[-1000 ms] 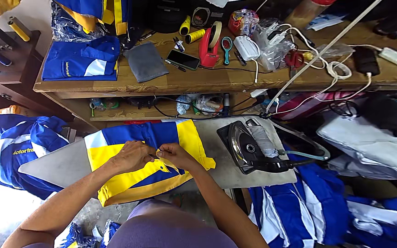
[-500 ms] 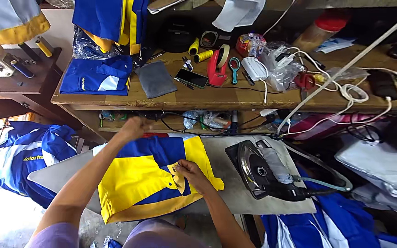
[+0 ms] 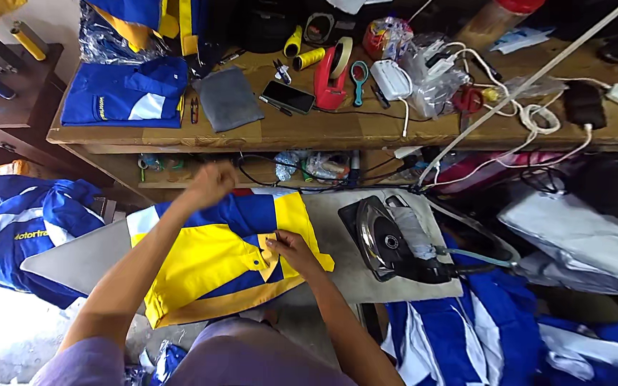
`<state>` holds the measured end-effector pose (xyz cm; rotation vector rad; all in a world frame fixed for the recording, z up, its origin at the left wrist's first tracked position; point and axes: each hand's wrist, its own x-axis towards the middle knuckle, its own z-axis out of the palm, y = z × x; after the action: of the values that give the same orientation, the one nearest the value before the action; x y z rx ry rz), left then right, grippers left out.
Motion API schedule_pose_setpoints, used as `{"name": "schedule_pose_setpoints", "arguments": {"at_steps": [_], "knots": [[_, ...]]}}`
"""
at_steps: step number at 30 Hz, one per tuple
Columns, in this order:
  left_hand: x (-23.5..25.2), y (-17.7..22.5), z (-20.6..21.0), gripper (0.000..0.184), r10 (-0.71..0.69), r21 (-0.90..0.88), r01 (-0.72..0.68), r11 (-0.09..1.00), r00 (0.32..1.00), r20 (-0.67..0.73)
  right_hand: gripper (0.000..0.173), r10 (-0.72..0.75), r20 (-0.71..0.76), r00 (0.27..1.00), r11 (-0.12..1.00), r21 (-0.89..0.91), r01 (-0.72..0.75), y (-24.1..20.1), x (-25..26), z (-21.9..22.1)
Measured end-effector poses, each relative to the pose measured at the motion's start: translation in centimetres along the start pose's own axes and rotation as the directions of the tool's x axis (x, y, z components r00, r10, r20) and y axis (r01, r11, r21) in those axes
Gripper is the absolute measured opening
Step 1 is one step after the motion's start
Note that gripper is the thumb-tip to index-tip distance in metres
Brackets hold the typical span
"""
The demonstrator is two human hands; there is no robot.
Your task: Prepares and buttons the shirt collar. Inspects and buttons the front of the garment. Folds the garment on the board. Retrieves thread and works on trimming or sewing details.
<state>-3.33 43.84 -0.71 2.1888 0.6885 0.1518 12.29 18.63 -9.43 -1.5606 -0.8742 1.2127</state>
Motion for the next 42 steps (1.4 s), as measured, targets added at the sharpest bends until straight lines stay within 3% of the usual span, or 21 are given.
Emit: {"name": "schedule_pose_setpoints", "arguments": {"at_steps": [2, 4, 6, 8, 10, 12, 16, 19, 26, 31, 35, 39, 42], "knots": [[-4.6, 0.1, 5.4, 0.026, 0.033, -0.087, -0.007, 0.996, 0.953, 0.301, 0.019, 0.006, -0.001, 1.000, 1.000, -0.010, -0.006, 0.1, 0.8, -0.3], [-8.6, 0.5, 10.4, 0.028, 0.005, -0.078, 0.024, 0.997, 0.939, 0.344, 0.019, -0.014, -0.001, 1.000, 1.000, -0.021, 0.014, 0.2, 1.4, -0.4], [-11.1, 0.5, 14.6, 0.038, -0.047, 0.065, 0.037, 0.997, 0.988, 0.148, 0.019, -0.029, 0.004, 1.000, 0.999, -0.037, 0.029, 0.2, 2.1, -0.6], [-12.0, -0.9, 18.1, 0.051, -0.001, 0.248, 0.027, 0.968, 0.995, -0.103, 0.019, -0.023, 0.018, 1.000, 0.999, -0.047, 0.024, 0.2, 2.6, -0.6], [-11.8, -2.3, 20.3, 0.057, 0.017, 0.333, 0.058, 0.941, 0.976, -0.217, 0.020, -0.014, 0.036, 0.999, 0.998, -0.055, 0.016, 0.4, 2.9, -0.5], [-11.4, -3.0, 21.3, 0.047, 0.040, 0.382, 0.073, 0.921, 0.959, -0.280, 0.020, -0.017, 0.045, 0.999, 0.997, -0.069, 0.020, 0.7, 3.3, -0.4], [-11.1, -3.6, 21.1, 0.027, 0.099, 0.382, 0.014, 0.924, 0.957, -0.274, 0.022, -0.022, 0.029, 0.999, 0.992, -0.124, 0.025, 0.9, 3.7, -0.7], [-11.7, -3.6, 20.0, 0.026, 0.100, 0.251, -0.036, 0.967, 0.963, -0.248, 0.020, -0.023, 0.039, 0.999, 0.994, -0.107, 0.027, 0.9, 3.8, -1.1], [-13.7, -2.1, 17.7, 0.026, 0.119, 0.065, -0.101, 0.993, 0.897, -0.425, 0.019, -0.053, 0.065, 0.996, 0.993, -0.102, 0.059, -0.4, 3.2, -0.8], [-14.0, -1.7, 16.6, 0.027, 0.044, -0.043, -0.070, 0.997, 0.898, -0.438, 0.042, -0.321, 0.159, 0.934, 0.870, -0.341, 0.357, -1.6, 2.4, 0.1], [-14.1, -1.5, 16.4, 0.027, 0.014, -0.098, -0.063, 0.993, 0.900, -0.435, 0.022, -0.430, 0.252, 0.867, 0.779, -0.382, 0.498, -1.7, 2.5, 2.0], [-14.2, -1.5, 15.9, 0.028, 0.021, -0.115, -0.073, 0.991, 0.917, -0.399, 0.021, -0.443, 0.116, 0.889, 0.837, -0.300, 0.457, -1.1, 2.7, 2.9], [-14.7, -1.9, 15.4, 0.028, 0.003, -0.149, -0.074, 0.986, 0.905, -0.426, 0.024, -0.357, -0.153, 0.921, 0.931, -0.140, 0.338, -1.4, 2.9, 0.7]]}}
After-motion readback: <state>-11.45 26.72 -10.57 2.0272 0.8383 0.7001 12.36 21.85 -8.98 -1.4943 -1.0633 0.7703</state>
